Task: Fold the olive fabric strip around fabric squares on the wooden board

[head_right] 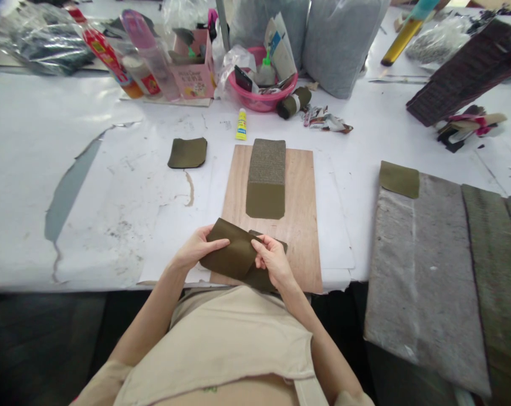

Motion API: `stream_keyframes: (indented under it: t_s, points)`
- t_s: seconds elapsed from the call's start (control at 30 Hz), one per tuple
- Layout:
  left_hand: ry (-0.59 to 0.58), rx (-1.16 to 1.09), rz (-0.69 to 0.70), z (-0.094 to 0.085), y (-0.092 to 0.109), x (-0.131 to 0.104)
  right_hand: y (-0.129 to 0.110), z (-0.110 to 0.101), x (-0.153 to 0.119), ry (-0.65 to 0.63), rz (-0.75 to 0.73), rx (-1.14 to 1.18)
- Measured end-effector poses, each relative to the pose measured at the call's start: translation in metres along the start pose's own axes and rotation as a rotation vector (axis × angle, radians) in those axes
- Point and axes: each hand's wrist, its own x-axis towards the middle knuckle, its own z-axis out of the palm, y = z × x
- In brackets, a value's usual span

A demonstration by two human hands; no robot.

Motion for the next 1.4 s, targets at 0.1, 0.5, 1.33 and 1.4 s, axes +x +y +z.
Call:
stream_keyframes:
  t_s: [0.1, 0.5, 1.33, 1.4]
  points:
    - [-0.035, 0.034, 0.010, -0.004, 0.004, -0.002, 0.001, 0.004, 0.000, -0.010, -0.026, -0.044]
    - [0.041, -0.186, -0.057, 0.026, -0.005, -0.002, -0.004, 0.016, -0.006, 0.004, -0.102, -0.134]
    - [0.316, 0.134, 0.163, -0.019, -0.001, -0.005, 0.013, 0.030, 0.000, 0.008, 0.023, -0.014]
    - [0.342, 0.235, 0.192, -0.022, -0.003, -0.006, 0.017, 0.032, 0.000, 0.014, -0.013, -0.074]
